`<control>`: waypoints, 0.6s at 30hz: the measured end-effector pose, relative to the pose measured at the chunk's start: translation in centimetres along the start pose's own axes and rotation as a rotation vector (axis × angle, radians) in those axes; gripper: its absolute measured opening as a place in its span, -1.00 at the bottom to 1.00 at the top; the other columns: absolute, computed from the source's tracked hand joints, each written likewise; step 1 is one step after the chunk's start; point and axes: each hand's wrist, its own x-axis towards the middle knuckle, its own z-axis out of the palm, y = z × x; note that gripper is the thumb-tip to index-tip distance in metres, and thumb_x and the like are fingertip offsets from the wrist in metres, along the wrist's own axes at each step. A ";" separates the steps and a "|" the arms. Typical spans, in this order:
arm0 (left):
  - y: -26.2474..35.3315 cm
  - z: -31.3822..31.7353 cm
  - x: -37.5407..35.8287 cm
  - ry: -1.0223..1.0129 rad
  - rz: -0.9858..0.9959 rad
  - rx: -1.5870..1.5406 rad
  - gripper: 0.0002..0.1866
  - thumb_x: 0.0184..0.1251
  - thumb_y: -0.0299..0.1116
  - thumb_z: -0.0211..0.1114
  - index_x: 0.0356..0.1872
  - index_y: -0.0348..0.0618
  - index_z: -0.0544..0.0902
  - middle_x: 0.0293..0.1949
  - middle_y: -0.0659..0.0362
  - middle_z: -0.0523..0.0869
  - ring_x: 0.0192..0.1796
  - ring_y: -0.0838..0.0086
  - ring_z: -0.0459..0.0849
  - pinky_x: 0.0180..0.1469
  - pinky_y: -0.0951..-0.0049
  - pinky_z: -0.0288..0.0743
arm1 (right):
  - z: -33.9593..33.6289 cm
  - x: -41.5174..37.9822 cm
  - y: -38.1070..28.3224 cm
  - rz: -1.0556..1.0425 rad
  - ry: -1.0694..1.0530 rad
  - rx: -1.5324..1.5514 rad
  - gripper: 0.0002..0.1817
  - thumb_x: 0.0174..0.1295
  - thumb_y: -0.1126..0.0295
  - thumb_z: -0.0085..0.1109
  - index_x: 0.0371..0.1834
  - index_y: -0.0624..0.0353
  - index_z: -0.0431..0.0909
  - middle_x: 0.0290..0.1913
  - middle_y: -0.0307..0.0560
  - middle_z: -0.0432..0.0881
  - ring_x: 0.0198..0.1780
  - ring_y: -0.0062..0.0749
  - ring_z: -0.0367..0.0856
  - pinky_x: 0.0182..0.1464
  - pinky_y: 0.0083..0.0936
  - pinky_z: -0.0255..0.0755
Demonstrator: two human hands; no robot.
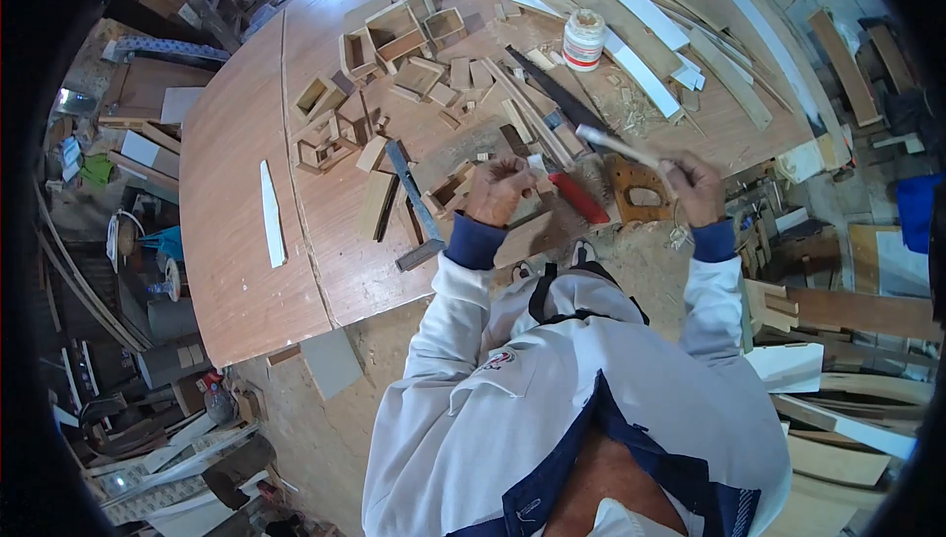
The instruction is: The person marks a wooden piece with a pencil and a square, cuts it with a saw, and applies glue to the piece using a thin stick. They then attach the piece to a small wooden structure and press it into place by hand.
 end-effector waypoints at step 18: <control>-2.9 1.7 -1.5 0.007 -0.057 -0.022 -0.85 0.21 -0.40 0.26 -0.51 -0.18 0.52 -0.56 0.29 0.55 -0.50 0.63 0.48 -0.40 0.59 0.33 | -4.6 20.2 -5.3 -0.262 0.180 -0.857 -0.79 0.10 0.24 0.08 -0.32 0.05 0.65 -0.35 0.04 0.67 -0.26 0.00 0.64 -0.15 -0.20 0.50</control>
